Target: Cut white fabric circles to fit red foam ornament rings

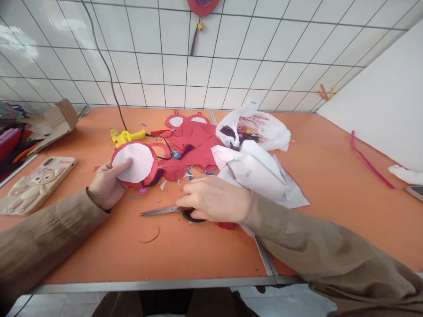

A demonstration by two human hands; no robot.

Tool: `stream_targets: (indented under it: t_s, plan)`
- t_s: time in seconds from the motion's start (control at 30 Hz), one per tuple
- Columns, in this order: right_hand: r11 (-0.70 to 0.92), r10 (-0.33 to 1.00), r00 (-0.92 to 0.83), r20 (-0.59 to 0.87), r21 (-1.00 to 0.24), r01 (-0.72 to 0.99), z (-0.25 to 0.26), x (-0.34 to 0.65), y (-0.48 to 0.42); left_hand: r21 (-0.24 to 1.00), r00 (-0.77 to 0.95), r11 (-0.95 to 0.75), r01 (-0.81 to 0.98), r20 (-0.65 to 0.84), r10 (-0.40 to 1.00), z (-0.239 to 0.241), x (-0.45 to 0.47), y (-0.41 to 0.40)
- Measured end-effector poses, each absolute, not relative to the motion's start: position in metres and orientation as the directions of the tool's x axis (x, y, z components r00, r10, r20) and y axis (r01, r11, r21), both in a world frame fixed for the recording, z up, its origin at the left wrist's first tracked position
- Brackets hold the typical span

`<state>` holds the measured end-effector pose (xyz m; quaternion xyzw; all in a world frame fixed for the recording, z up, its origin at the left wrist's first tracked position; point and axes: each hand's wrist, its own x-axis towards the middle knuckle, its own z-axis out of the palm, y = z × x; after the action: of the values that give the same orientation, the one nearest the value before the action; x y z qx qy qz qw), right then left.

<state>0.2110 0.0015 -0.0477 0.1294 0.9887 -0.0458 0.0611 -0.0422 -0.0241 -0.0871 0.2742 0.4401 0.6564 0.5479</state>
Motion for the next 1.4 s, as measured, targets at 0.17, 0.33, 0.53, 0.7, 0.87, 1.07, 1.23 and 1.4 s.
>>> stream_targets:
  t_s: [0.17, 0.33, 0.53, 0.7, 0.87, 1.07, 1.23, 1.4]
  plan:
    - [0.963, 0.249, -0.957, -0.146, -0.066, 0.261, -0.048, 0.21, 0.001, 0.877, -0.266, -0.029, -0.48, -0.114, 0.957, -0.088, -0.046, -0.024]
    - [0.972, 0.228, -0.969, -0.09, -0.038, 0.232, -0.055, 0.208, 0.002, 0.88, -0.267, -0.018, -0.475, -0.125, 0.955, -0.09, -0.047, -0.024]
    - [0.973, 0.194, -0.98, -0.049, -0.12, 0.198, -0.05, 0.207, -0.006, 0.882, -0.262, -0.009, -0.472, -0.13, 0.956, -0.088, -0.047, -0.023]
    - [0.936, 0.073, -0.995, -0.071, -0.339, 0.093, -0.048, 0.199, -0.034, 0.881, -0.255, 0.007, -0.473, -0.145, 0.956, -0.087, -0.046, -0.024]
    - [0.933, 0.101, -0.987, -0.122, -0.332, 0.137, -0.06, 0.183, -0.053, 0.88, -0.288, -0.012, -0.475, -0.143, 0.947, -0.086, -0.045, -0.023]
    - [0.747, 0.481, -0.853, -0.204, -0.415, 0.52, -0.046, 0.189, -0.043, 0.867, -0.295, -0.038, -0.497, -0.128, 0.947, -0.084, -0.047, -0.021]
    - [0.514, 0.755, -0.627, -0.192, -0.422, 0.747, -0.036, 0.209, -0.04, 0.864, -0.298, -0.045, -0.502, -0.124, 0.946, -0.084, -0.047, -0.021]
    - [0.545, 0.638, -0.743, -0.204, -0.562, 0.622, -0.039, 0.193, -0.053, 0.865, -0.272, -0.023, -0.502, -0.132, 0.953, -0.082, -0.045, -0.022]
